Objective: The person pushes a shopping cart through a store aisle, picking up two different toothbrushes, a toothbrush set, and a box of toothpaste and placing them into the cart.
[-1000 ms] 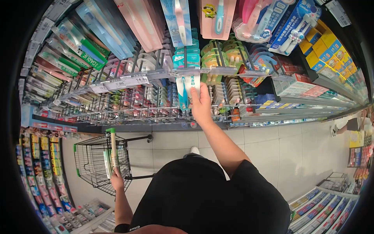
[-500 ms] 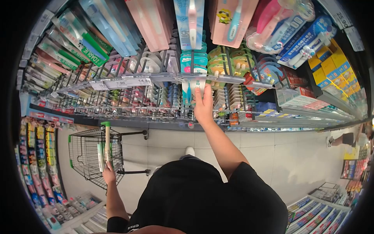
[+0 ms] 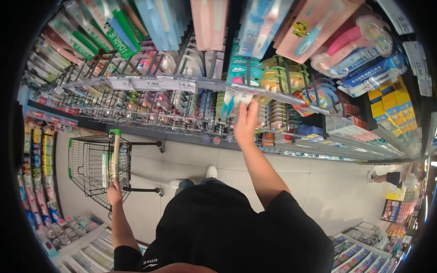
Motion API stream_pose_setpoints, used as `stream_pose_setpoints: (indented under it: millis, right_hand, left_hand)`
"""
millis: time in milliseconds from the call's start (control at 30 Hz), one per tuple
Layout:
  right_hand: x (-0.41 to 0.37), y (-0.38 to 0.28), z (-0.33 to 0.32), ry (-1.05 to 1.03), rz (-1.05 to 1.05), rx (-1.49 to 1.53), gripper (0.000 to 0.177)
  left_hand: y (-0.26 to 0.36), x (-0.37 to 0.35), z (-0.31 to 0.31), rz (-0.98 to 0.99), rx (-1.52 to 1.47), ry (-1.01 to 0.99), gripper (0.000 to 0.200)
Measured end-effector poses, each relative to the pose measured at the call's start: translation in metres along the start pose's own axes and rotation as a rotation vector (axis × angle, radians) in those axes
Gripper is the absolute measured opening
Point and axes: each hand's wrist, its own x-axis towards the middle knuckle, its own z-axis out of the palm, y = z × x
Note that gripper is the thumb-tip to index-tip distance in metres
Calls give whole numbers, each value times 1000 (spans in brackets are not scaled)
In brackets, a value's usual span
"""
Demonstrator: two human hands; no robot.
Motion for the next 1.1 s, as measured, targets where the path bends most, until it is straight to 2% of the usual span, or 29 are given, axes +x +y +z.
stream_pose_setpoints:
  millis: [33, 100, 133, 167, 200, 233, 267, 300, 367, 467, 500, 567, 633, 700, 733, 800, 833, 900, 1000, 1033, 1067, 1100]
  right_hand:
    - [-1, -1, 0, -14, 1, -3, 23]
    - [-8, -6, -1, 109, -95, -249, 31]
    - [-13, -6, -3, 163, -133, -304, 39]
    - [-19, -4, -4, 204, -115, -307, 38]
    - [-28, 3, -9, 177, -135, -284, 37]
    - [-40, 1, -8, 127, -150, -357, 33]
    - [-53, 10, -6, 82, -192, -372, 30]
    - [-64, 14, 2, -6, -247, -316, 29]
    - [-91, 16, 19, -213, -216, -309, 28]
    - [-124, 7, 74, -561, -219, -369, 25]
    - [-134, 3, 94, -707, -276, -435, 31]
    - [-152, -3, 144, -960, -493, -383, 44]
    - [-169, -7, 193, -1201, -571, -355, 54]
    - [-192, -13, 240, -1355, -630, -449, 63]
    - [-202, -14, 263, -1373, -638, -445, 63]
    - [-220, -13, 310, -1448, -855, -524, 68]
    - [-227, -5, 331, -1462, -862, -521, 68]
    - [-242, 15, 366, -1418, -1008, -598, 70]
    - [-252, 21, 401, -1532, -943, -620, 65]
    - [-255, 21, 412, -1493, -965, -503, 55]
    - [-256, 20, 421, -1502, -967, -509, 55]
    - [-256, 6, 432, -1691, -885, -650, 55]
  left_hand:
    - [2, -1, -4, -6, -13, -5, 67]
    - [-2, 1, -3, 18, -41, -9, 66]
    - [1, 0, -8, 30, -64, -7, 66]
    - [-2, 2, -8, -11, -60, -39, 67]
    - [-4, 1, -6, -18, -96, -17, 70]
    - [-19, 7, 8, -25, -63, -82, 72]
    - [5, 1, -27, -113, -110, -211, 71]
    - [11, -2, -37, -80, -134, -176, 71]
    - [-5, 0, -16, -59, -136, -136, 73]
    - [-2, -3, -33, -86, -178, -205, 75]
    - [0, -3, -43, -97, -224, -232, 76]
    - [0, -5, -51, -94, -288, -271, 71]
    - [-4, -7, -49, -108, -329, -272, 71]
    - [-7, -6, -53, -102, -396, -328, 69]
    - [-9, -9, -51, -120, -406, -327, 69]
    - [-13, -13, -47, -48, -408, -255, 67]
    - [-14, -15, -45, -61, -416, -256, 67]
    - [-15, -21, -44, -57, -420, -285, 60]
    - [-24, -33, -32, -24, -432, -274, 51]
    - [-26, -38, -32, -25, -455, -280, 50]
    - [-27, -42, -32, -24, -479, -285, 48]
    - [-27, -48, -35, -29, -497, -292, 48]
